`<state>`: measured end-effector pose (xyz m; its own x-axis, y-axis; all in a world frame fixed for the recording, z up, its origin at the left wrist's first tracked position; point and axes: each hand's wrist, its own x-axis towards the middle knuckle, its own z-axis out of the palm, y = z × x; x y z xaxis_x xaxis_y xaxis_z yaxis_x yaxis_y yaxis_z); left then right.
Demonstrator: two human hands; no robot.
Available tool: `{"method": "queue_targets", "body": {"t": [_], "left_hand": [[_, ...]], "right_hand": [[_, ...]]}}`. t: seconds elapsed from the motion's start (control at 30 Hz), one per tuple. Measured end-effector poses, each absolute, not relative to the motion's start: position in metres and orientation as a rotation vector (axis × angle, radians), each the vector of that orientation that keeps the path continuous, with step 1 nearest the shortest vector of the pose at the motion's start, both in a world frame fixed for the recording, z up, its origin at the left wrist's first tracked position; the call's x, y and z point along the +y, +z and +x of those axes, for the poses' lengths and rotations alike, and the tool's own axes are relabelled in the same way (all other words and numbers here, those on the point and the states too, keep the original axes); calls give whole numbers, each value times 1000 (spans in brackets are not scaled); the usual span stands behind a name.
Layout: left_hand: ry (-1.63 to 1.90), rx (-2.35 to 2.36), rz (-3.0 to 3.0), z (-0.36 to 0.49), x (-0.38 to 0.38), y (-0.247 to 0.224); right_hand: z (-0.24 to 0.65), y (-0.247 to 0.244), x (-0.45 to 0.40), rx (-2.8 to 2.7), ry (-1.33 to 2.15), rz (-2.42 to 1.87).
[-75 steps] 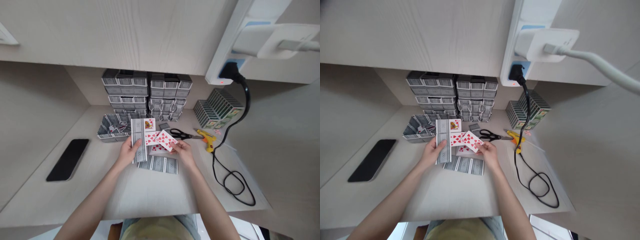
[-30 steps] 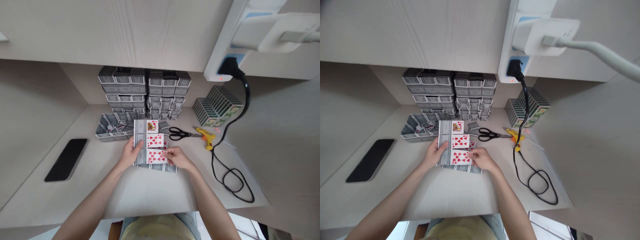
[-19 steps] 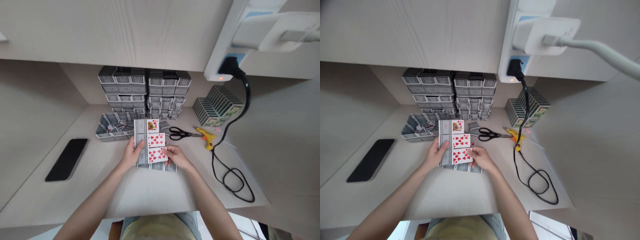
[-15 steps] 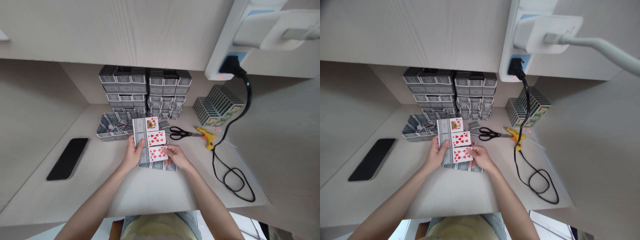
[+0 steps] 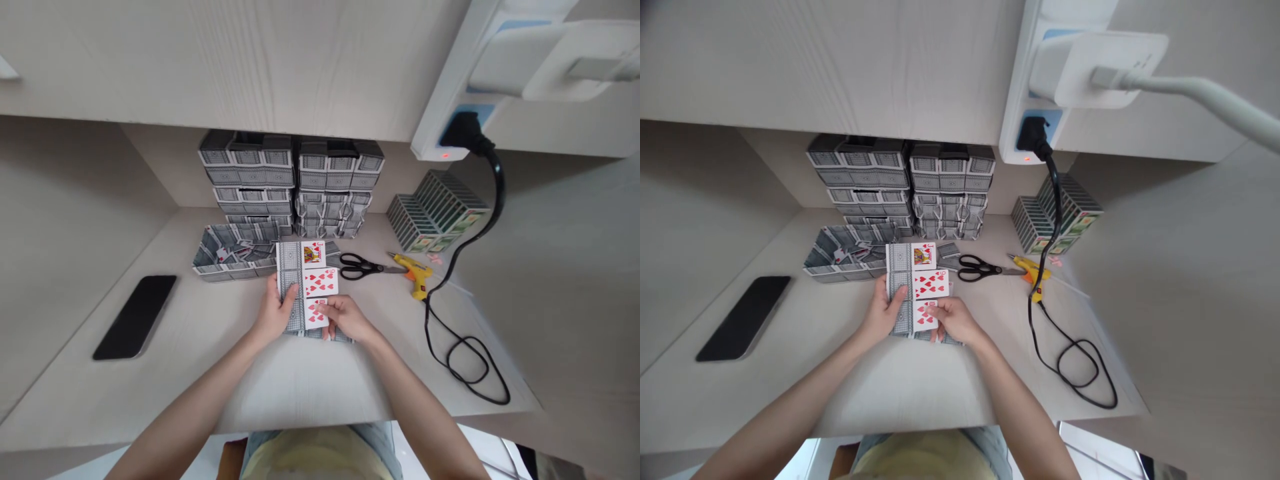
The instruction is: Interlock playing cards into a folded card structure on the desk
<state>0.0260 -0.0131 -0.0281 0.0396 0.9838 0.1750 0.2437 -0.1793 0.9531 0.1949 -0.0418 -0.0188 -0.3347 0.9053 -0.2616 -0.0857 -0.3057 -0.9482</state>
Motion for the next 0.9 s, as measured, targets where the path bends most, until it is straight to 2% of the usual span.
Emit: {"method": "queue_targets", "body": {"t": [0.27, 0.43, 0.7, 0.9], "left_hand": [[1230, 1187, 1425, 26, -8, -38], [1235, 1144, 1358, 24, -5, -38], [1064, 1050, 1274, 21, -10, -32], [1078, 1122, 1341, 22, -11, -31]], "right_hand": [[198, -14, -42, -1255, 1726, -1141], [210, -9, -38, -1236, 1607, -1189], [212, -17, -32, -1093, 1438, -1159], [210, -19, -34, -1108, 1432, -1186]]}}
